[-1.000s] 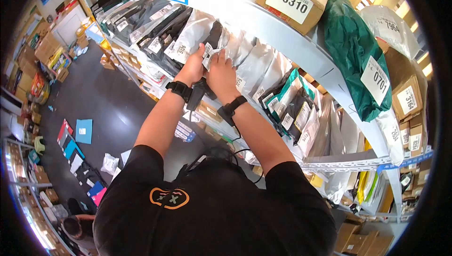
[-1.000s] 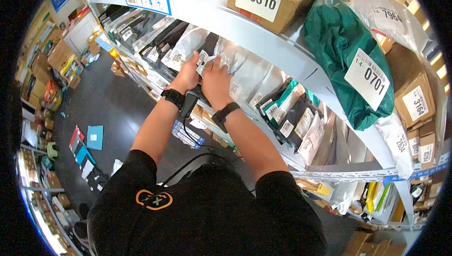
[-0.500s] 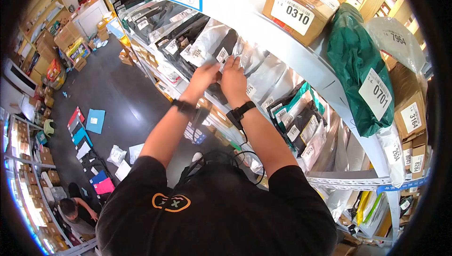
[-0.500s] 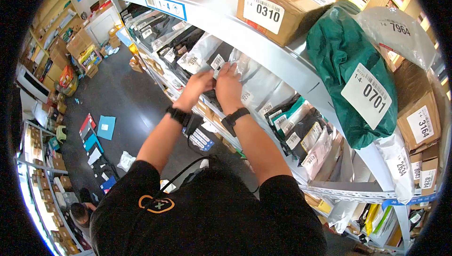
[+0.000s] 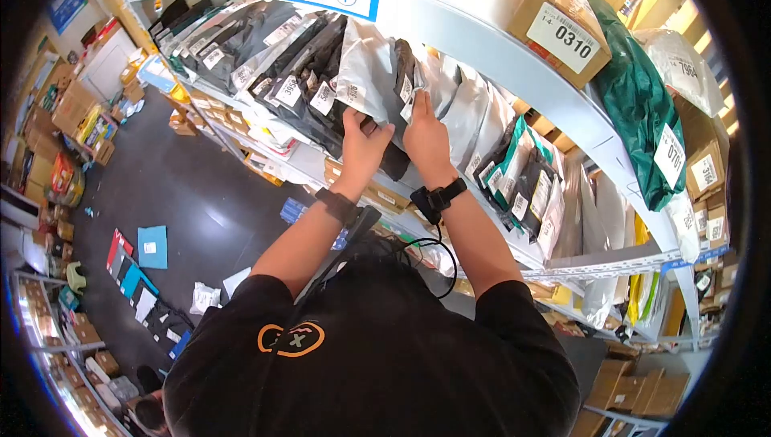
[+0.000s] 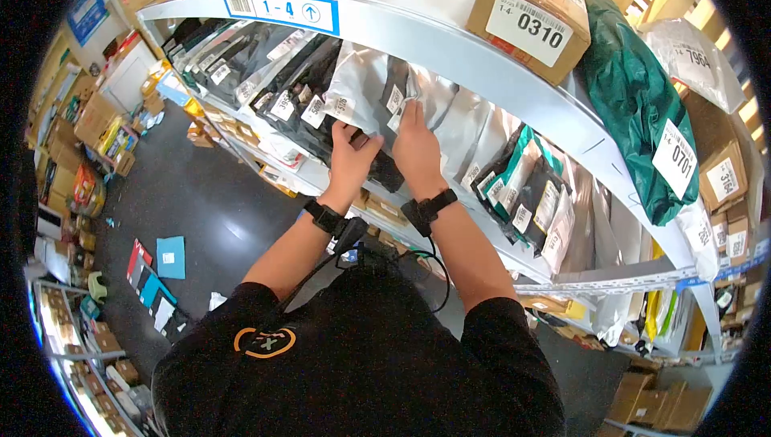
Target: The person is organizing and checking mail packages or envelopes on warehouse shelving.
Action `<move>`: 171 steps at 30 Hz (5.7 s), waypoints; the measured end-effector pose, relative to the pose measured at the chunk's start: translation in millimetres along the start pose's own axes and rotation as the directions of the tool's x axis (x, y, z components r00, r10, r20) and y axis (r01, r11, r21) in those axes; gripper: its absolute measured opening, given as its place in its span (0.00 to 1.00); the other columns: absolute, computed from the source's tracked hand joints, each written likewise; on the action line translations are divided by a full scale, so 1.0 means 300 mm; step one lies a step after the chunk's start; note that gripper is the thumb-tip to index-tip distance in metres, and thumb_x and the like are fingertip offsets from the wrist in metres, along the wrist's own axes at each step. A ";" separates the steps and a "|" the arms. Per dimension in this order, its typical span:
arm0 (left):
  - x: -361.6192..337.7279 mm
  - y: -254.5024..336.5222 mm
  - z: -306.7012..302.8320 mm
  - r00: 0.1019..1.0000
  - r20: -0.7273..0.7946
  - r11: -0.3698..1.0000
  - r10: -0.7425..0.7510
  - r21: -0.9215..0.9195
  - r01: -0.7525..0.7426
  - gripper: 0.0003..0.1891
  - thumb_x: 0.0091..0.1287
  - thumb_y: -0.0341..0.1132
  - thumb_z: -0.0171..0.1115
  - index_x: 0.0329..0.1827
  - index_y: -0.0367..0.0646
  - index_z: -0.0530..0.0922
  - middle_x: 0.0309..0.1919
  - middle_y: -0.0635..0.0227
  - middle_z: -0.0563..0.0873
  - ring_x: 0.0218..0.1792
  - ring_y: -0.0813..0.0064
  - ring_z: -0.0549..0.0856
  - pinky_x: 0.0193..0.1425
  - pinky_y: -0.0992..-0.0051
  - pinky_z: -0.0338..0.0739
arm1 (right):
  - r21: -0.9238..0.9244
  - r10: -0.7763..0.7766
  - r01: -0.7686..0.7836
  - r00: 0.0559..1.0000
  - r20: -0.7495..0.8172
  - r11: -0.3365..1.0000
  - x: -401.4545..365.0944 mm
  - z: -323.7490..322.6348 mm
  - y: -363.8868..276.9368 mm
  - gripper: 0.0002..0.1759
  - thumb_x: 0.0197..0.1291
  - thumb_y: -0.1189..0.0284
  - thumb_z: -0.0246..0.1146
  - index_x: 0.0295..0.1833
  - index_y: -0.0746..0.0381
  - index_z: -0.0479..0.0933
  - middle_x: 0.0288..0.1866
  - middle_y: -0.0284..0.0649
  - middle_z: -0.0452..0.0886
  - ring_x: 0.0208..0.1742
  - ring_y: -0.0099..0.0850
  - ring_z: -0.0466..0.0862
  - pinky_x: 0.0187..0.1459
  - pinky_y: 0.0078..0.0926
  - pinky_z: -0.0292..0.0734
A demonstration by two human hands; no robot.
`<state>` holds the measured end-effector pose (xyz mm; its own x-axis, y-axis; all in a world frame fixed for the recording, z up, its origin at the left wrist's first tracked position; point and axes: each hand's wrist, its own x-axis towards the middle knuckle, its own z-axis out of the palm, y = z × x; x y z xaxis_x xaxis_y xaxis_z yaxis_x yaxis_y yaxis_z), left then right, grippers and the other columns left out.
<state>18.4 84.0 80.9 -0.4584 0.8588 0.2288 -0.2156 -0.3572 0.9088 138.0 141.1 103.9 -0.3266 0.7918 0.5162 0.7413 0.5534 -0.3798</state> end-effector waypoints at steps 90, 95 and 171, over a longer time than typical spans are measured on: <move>0.309 0.085 -0.031 0.809 0.471 0.936 -0.352 0.195 0.294 0.18 0.60 0.35 0.61 0.51 0.35 0.81 0.41 0.66 0.84 0.41 0.76 0.80 0.46 0.75 0.73 | -0.218 0.232 -0.199 0.963 0.137 0.955 0.090 0.007 -0.139 0.44 0.55 0.66 0.67 0.73 0.72 0.56 0.73 0.68 0.59 0.52 0.58 0.83 0.44 0.45 0.84; 0.224 0.050 -0.155 0.950 0.281 0.840 -0.135 0.540 -0.040 0.20 0.65 0.37 0.65 0.55 0.32 0.79 0.44 0.61 0.85 0.41 0.75 0.83 0.46 0.76 0.77 | -0.180 0.224 -0.223 0.974 -0.014 0.958 0.101 0.038 -0.054 0.35 0.54 0.76 0.59 0.69 0.74 0.60 0.70 0.66 0.66 0.43 0.57 0.86 0.43 0.47 0.83; 0.268 0.201 -0.340 0.979 0.167 0.990 -0.121 -0.053 0.131 0.26 0.78 0.49 0.49 0.65 0.35 0.75 0.61 0.55 0.81 0.62 0.67 0.78 0.68 0.67 0.69 | -0.240 0.116 -0.035 0.936 0.331 0.970 0.422 0.193 -0.322 0.46 0.53 0.67 0.67 0.71 0.79 0.54 0.57 0.59 0.75 0.53 0.50 0.84 0.48 0.38 0.84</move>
<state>-119.4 94.1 118.5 -0.2787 0.9448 0.1724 -0.3193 -0.2604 0.9112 -9.1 202.8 161.4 -0.4138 0.8914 0.1848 0.8716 0.4465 -0.2022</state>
